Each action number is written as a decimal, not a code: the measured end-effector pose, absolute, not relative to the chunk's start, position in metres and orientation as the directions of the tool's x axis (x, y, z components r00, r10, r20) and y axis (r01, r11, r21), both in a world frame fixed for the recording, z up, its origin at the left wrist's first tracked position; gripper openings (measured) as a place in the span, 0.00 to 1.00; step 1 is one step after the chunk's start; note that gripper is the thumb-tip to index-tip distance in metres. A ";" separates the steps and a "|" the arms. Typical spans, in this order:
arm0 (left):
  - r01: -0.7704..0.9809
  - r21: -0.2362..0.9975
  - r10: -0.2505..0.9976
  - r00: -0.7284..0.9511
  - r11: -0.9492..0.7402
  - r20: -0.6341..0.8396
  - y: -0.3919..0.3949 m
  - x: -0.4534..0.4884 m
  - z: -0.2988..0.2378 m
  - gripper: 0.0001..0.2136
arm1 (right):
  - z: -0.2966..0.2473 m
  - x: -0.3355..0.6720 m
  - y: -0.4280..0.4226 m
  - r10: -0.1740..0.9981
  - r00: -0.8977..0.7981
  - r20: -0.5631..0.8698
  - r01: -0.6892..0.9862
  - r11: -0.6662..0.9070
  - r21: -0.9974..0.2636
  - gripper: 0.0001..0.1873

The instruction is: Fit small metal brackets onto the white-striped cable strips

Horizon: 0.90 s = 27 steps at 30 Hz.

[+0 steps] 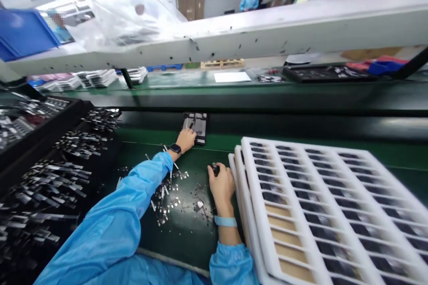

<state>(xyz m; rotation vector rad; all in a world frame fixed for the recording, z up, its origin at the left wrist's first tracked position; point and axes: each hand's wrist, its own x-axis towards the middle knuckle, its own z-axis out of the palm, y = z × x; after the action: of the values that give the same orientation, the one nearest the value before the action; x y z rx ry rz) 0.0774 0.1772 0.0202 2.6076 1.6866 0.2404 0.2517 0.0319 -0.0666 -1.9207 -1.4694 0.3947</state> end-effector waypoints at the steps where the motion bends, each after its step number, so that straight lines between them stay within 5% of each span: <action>1: 0.903 0.112 0.908 0.402 -0.415 0.117 0.174 0.075 0.019 0.14 | -0.069 0.251 0.032 0.942 0.302 0.144 0.748 -0.140 -0.649 0.20; 8: 0.891 0.258 0.921 0.324 -0.374 0.215 0.154 0.044 0.050 0.16 | -0.082 0.260 0.039 0.952 0.303 0.049 0.673 -0.177 -0.718 0.19; 12: 0.765 0.509 0.916 0.282 -0.394 0.284 0.102 0.004 0.087 0.12 | -0.077 0.266 0.039 0.954 0.300 -0.021 0.578 -0.199 -0.792 0.22; 15: 0.592 0.737 0.924 0.038 -0.327 0.379 0.036 -0.034 0.094 0.10 | -0.070 0.267 0.035 0.953 0.302 -0.001 0.588 -0.187 -0.787 0.25; 18: 0.524 0.836 0.927 -0.209 -0.162 0.311 -0.035 -0.071 0.072 0.11 | -0.068 0.267 0.031 0.943 0.324 0.077 0.643 -0.160 -0.749 0.26; 22: 0.615 0.781 0.866 -0.443 0.106 0.231 -0.111 -0.105 0.021 0.10 | -0.077 0.268 0.028 0.933 0.335 0.133 0.687 -0.146 -0.711 0.22; 27: 0.786 0.587 0.874 -0.410 0.193 0.261 -0.157 -0.126 -0.018 0.09 | -0.088 0.274 0.032 0.919 0.392 0.041 0.585 -0.214 -0.782 0.20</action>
<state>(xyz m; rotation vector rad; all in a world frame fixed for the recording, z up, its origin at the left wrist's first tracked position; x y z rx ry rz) -0.1258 -0.1571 -0.0185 1.6271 2.3212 1.0127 0.2737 0.0325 -0.0875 -1.9121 -1.2908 0.5742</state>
